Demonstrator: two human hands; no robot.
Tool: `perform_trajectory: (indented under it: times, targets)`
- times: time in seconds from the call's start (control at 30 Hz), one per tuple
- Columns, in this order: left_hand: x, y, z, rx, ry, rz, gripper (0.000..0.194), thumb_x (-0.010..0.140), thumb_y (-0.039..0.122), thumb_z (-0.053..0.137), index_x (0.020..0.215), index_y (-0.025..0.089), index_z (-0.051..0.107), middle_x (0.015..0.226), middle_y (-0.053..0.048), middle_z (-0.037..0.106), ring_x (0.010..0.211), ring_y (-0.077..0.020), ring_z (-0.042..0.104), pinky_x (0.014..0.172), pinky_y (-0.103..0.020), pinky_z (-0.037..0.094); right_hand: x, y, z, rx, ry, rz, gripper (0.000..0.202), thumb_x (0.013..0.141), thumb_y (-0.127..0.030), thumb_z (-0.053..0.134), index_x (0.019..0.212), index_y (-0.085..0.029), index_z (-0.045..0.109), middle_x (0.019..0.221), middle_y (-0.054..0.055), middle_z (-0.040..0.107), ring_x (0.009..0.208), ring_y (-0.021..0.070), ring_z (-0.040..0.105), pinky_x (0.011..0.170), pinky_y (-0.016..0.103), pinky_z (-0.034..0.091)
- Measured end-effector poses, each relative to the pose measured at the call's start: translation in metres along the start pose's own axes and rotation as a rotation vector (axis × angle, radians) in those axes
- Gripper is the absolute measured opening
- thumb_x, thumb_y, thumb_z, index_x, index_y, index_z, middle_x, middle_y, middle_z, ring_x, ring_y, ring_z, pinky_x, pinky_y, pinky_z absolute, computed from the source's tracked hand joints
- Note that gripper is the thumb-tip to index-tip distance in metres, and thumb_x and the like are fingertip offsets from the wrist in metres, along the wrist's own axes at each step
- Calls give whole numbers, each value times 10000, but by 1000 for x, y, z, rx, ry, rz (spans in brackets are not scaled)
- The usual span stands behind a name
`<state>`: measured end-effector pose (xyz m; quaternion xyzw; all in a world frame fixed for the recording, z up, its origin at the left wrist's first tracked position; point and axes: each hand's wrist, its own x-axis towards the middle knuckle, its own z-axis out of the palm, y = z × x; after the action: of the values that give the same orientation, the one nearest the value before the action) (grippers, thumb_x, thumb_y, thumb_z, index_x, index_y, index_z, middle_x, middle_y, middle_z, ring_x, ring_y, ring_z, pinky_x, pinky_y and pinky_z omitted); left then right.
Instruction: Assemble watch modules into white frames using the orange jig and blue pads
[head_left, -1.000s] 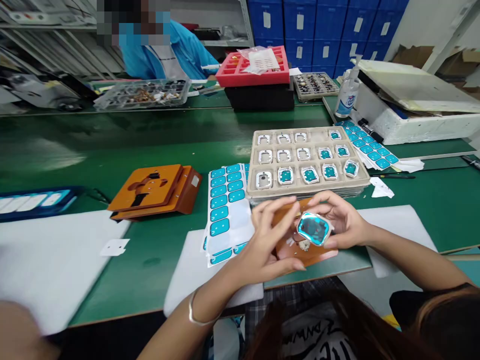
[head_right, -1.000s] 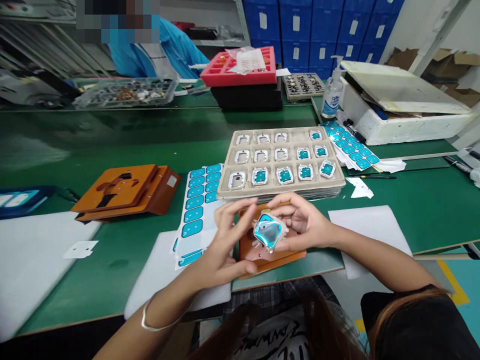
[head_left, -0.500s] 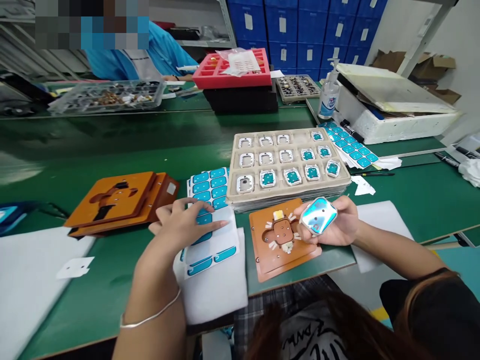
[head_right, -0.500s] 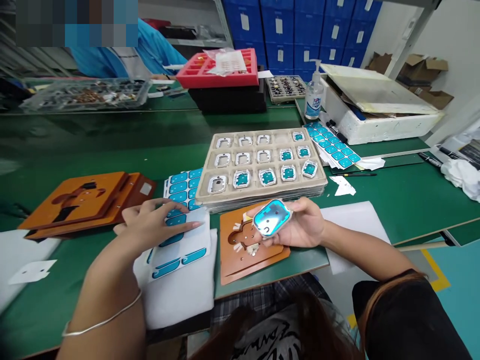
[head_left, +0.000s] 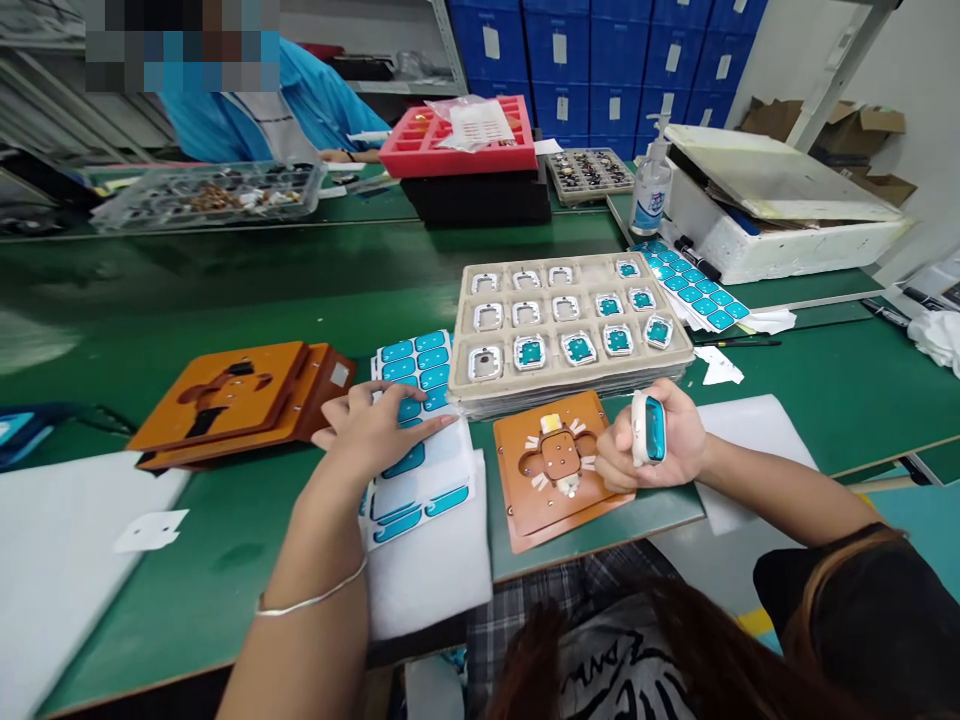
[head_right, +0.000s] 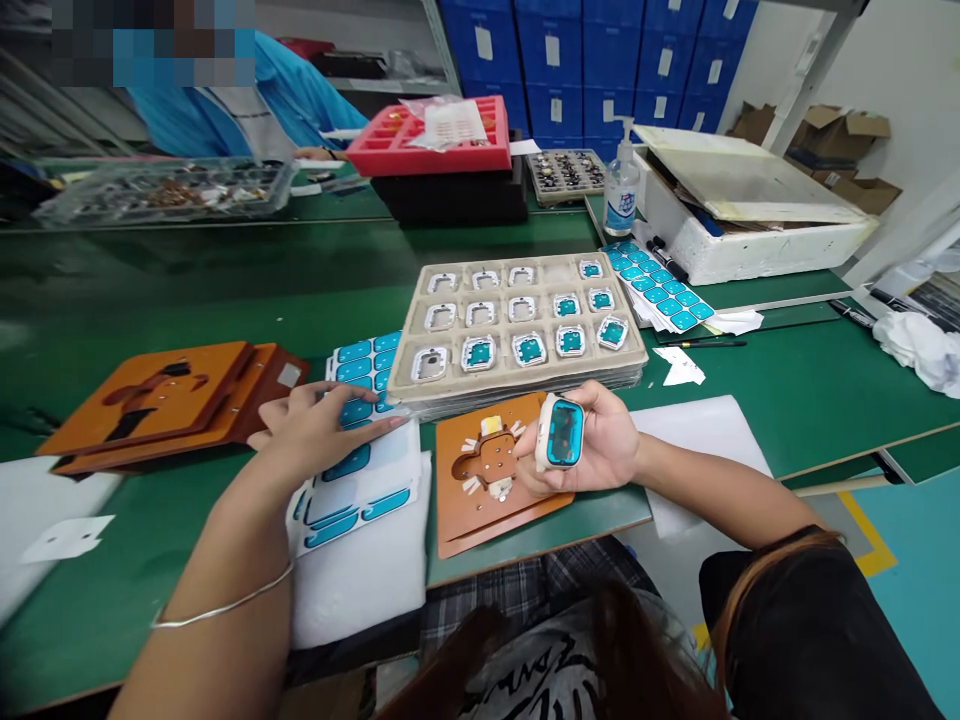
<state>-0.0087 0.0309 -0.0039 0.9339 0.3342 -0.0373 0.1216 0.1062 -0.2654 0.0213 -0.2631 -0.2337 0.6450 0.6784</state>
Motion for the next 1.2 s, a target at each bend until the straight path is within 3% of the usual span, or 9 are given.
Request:
perform_trajectory:
  times: [0.17,0.27,0.33,0.47,0.63,0.73,0.9,1.07,1.2]
  targets:
    - [-1,4,-5,-50,-20,-76,442,743,617,633,1002,260,645,1419,-117,394,1304,-429,297,1002,-568,342,-6,-3,-1,-118,57,-14,465,702,-592,395,625,-206,643,414,18,472,416,151,397,469,292,333]
    - [1,5,-6,-98,-12,-71,467,731,610,655,1061,280,644,1428,-106,395,1319,-405,305,1019,-528,347,-14,-19,-10,-311,55,-135,484,707,-625,432,706,-209,682,483,34,540,452,155,440,445,284,349]
    - [1,7,-6,-113,4,-69,477,745,614,639,1097,293,637,1436,-100,391,1325,-397,303,1020,-518,349,-17,-40,-19,-564,87,-260,532,697,-656,447,831,-213,708,578,56,607,502,172,504,449,293,390]
    - [4,12,-1,-142,24,-66,469,766,607,620,1116,294,624,1438,-112,387,1318,-403,308,1012,-541,339,-10,-102,-42,-1277,455,-432,693,796,-672,293,1100,-180,674,868,121,698,699,230,634,633,392,531]
    - [9,16,4,-162,40,-64,425,808,597,569,1093,284,610,1445,-119,381,1323,-405,296,1026,-563,302,26,-176,-70,-1820,741,-389,529,785,-436,511,1177,-129,688,994,122,728,881,284,654,858,439,504]
    - [11,13,2,-165,11,-49,440,737,624,642,1007,277,629,1436,-102,393,1309,-403,310,1019,-544,315,50,-196,-81,-2049,717,-273,533,715,-356,605,1173,-102,709,1066,144,735,944,330,653,910,460,476]
    - [9,5,-2,-165,-49,-34,455,649,617,731,928,269,644,1453,-84,372,1317,-396,309,1018,-514,326,78,-197,-80,-2271,536,-98,449,693,-263,621,1114,-173,748,1099,86,747,1030,322,646,960,424,457]
    - [9,4,-2,-165,-66,-34,437,645,606,746,879,252,637,1460,-80,359,1329,-401,294,1022,-517,324,97,-174,-69,-2343,446,-80,457,789,-244,540,1212,-151,685,1279,111,662,1178,330,554,1006,444,408]
    - [7,5,-1,-164,-43,-48,466,657,613,740,939,259,627,1481,-85,320,1351,-406,263,1043,-537,295,111,-154,-65,-2293,429,-33,461,772,-261,605,1220,-175,670,1082,127,738,1115,360,558,904,457,448]
